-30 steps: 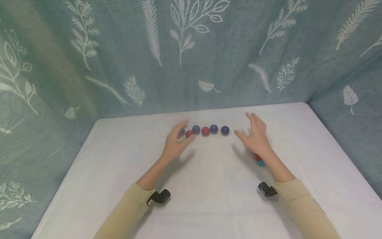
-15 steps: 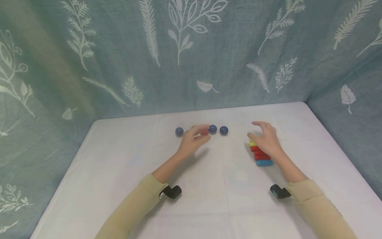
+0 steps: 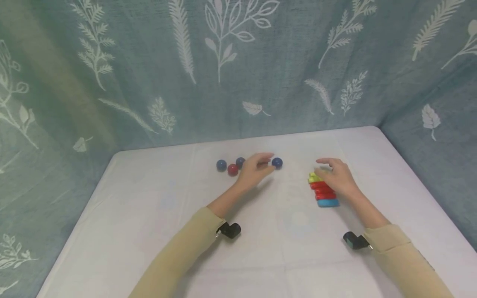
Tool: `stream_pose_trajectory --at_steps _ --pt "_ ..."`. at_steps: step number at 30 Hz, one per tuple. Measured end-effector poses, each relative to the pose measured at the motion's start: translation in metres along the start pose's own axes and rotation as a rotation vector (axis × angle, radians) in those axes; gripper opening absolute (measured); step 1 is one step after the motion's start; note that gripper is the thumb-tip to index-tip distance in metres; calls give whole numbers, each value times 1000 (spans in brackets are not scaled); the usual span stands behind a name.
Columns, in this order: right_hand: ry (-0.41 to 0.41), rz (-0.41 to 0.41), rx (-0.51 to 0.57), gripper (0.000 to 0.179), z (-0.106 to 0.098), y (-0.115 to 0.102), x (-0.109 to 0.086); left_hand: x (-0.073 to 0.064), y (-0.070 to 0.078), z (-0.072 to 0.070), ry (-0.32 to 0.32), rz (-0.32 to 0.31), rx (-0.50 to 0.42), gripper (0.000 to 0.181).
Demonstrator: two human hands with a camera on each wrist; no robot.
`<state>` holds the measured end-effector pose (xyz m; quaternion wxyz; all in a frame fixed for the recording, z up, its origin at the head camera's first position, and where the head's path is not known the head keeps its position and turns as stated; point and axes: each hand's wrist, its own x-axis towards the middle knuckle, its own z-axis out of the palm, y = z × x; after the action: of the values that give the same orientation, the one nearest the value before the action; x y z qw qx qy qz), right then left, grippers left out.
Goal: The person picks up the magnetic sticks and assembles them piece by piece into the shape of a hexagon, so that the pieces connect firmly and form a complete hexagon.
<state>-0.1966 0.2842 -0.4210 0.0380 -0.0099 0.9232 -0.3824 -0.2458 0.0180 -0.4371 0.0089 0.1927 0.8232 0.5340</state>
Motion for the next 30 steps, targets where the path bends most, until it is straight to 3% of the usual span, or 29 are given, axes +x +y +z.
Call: stream_pose_trajectory --at_steps 8,12,21,30 --pt "-34 4 -2 44 2 3 0 14 1 9 -28 27 99 42" --pt "-44 7 -8 44 3 5 1 17 1 11 -59 40 189 44" --pt "-44 13 -10 43 4 6 1 17 1 15 -141 60 303 42" --pt "-58 17 -17 40 5 7 2 16 -1 17 -170 112 420 35"
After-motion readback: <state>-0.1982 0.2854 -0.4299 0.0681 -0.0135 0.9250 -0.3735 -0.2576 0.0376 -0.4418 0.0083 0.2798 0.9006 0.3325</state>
